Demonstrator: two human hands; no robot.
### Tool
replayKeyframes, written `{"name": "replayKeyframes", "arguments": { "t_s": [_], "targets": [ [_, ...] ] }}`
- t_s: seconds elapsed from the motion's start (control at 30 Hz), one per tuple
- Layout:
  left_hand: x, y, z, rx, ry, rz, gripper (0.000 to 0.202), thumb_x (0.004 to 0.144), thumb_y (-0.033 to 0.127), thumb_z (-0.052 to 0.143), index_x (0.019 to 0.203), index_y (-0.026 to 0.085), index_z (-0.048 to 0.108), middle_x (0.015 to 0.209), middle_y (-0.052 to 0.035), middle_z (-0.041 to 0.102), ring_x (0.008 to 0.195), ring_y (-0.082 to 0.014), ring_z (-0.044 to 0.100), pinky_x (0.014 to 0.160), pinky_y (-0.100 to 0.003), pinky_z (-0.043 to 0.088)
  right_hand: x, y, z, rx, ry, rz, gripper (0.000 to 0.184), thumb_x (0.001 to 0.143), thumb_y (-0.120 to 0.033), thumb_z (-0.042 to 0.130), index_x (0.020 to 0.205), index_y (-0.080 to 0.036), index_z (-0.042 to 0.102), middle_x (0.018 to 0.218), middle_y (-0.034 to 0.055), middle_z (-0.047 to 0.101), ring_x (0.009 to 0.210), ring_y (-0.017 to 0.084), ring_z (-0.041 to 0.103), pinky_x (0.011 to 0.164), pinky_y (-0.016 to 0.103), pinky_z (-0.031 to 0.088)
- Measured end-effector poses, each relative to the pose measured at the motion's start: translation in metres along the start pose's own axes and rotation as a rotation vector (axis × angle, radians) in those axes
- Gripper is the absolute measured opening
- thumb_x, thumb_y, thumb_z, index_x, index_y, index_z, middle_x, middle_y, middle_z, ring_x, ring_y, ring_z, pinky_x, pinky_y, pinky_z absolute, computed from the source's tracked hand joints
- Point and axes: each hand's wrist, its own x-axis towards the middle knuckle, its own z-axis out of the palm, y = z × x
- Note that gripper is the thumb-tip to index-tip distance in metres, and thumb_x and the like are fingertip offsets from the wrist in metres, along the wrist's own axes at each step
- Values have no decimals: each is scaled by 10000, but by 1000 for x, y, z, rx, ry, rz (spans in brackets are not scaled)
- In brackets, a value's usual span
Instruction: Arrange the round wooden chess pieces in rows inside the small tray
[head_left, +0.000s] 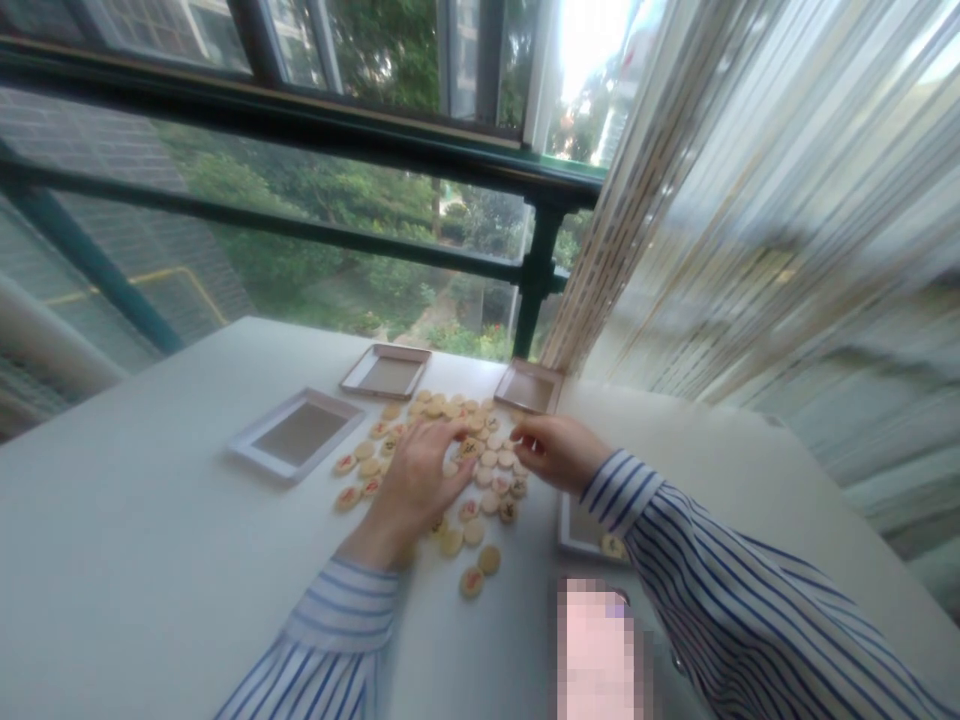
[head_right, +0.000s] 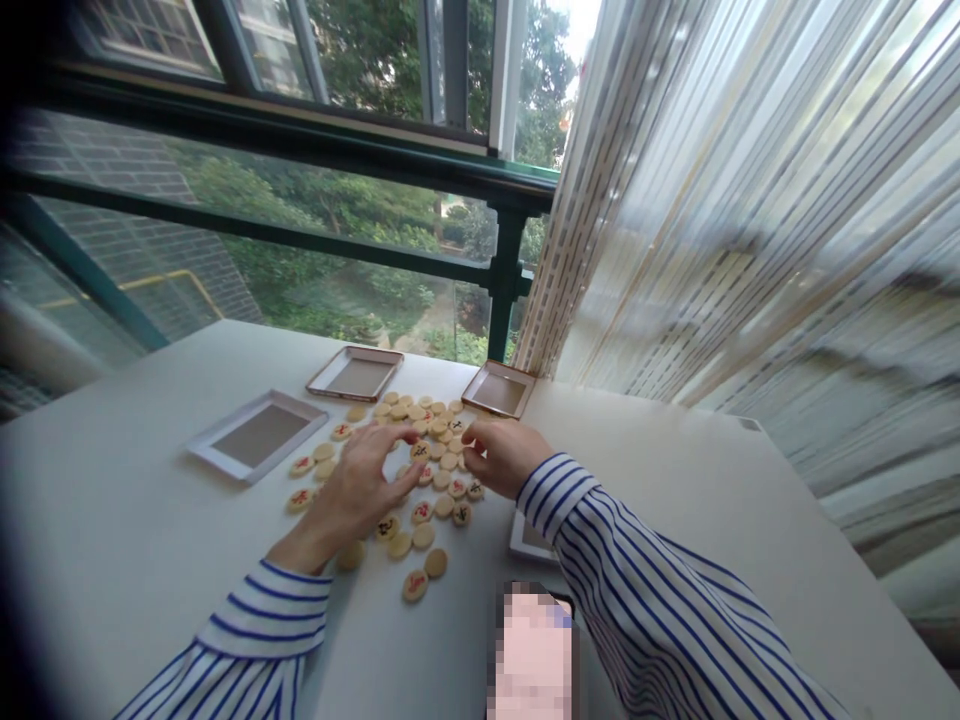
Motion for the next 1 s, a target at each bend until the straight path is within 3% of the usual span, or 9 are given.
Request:
{"name": "replayKeyframes", "arguments": {
  "t_s": [0.33,0.47,0.73,1.0],
  "targets": [
    [-7,31,1,-79,-36,40,289,782,279,530,1058,201,495,957,-37,618,942,-197,565,1022,-447,282,-34,12,-20,48,50,48,210,774,-219,507,932,-166,636,760,25,643,657,108,550,632,218,397],
    [-7,45,4,-102,-56,56,300,780,273,537,1069,203,498,953,-42,614,929,-202,563,996,-449,313,-48,18,-25,68,87,65,210,771,-223,509,920,-165,645,754,22,641,651,105,544,641,221,403],
    [-5,69,12,-152,-69,131,309,766,218,547,1069,195,490,931,-53,615,914,-206,562,955,-461,344,-77,26,-24,135,135,85,197,774,-228,522,910,-158,647,724,14,635,623,96,530,618,211,398],
    [-6,86,27,-213,-110,158,325,776,214,541,1096,210,482,964,-52,608,930,-197,555,901,-408,406,-100,35,-17,259,182,117,188,779,-220,518,903,-147,640,727,17,649,612,94,537,599,203,406]
  ]
}}
